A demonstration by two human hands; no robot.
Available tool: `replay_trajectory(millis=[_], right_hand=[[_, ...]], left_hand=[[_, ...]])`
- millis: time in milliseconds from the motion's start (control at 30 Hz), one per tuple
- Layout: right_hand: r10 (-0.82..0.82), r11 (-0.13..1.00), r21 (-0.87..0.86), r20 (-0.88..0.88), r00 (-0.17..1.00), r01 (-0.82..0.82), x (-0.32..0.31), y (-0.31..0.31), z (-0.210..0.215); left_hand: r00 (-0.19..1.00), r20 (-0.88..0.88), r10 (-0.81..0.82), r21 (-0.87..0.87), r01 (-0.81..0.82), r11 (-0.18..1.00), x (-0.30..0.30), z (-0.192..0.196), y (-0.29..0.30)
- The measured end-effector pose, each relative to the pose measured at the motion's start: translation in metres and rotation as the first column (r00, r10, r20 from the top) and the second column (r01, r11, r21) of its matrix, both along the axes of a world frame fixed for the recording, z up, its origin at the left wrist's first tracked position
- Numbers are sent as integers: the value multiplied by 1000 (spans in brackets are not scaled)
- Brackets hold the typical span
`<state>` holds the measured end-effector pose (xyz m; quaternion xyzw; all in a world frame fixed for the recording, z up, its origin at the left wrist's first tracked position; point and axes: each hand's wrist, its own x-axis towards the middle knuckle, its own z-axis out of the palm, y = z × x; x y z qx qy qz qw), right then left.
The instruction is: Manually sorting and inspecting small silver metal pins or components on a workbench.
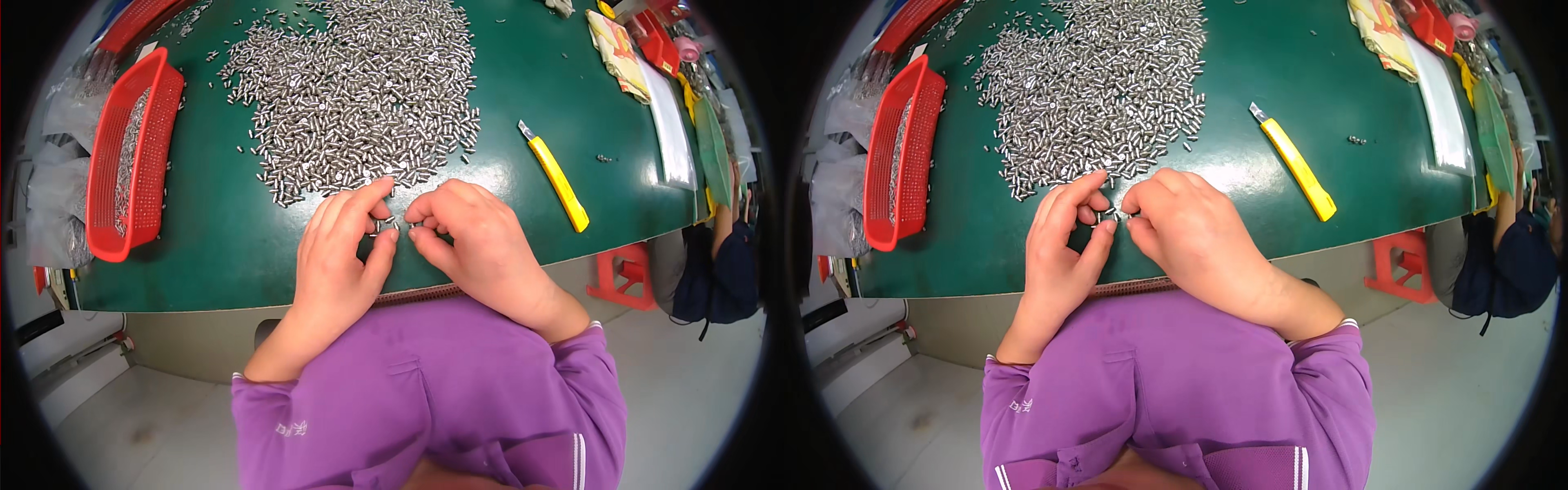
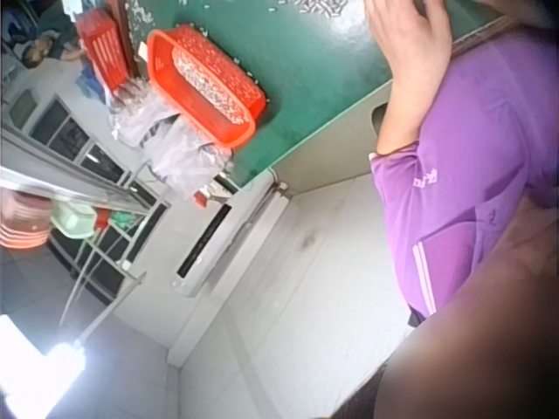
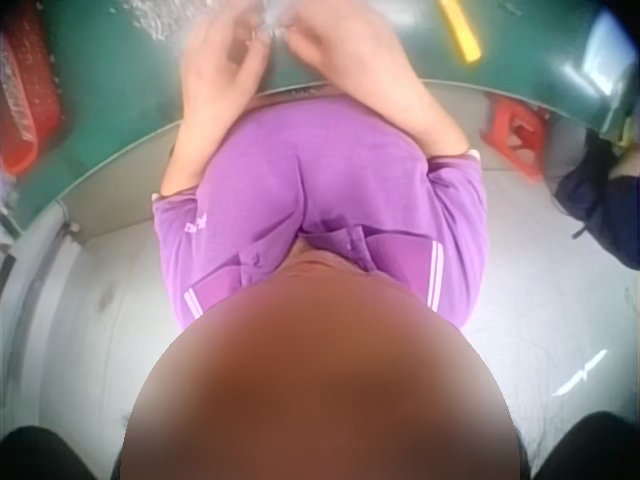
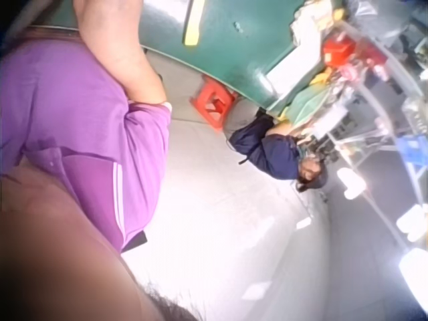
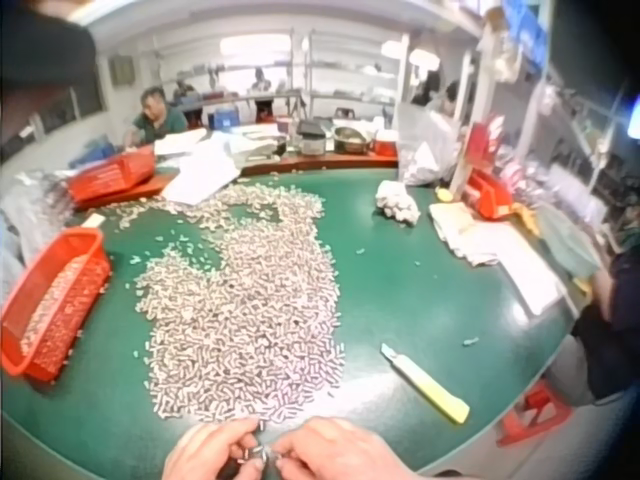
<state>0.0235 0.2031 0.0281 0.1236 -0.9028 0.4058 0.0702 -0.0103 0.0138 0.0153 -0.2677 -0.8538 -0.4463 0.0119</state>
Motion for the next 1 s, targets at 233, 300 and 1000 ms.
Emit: replay_trajectory(millis=[233, 300, 1000], right_hand=[[-65, 997, -48, -93, 994, 60, 2, 14, 33], [-194, 979, -103, -169, 966, 178, 6, 17, 41], [-169, 985, 46, 43, 985, 167, 5, 39, 5]], left_hand=[[999, -47, -27, -22, 26, 999, -1, -3, -2], [998, -55, -30, -25, 28, 999, 0, -3, -3], [997, -73, -12, -38, 9, 999, 0, -1, 0]])
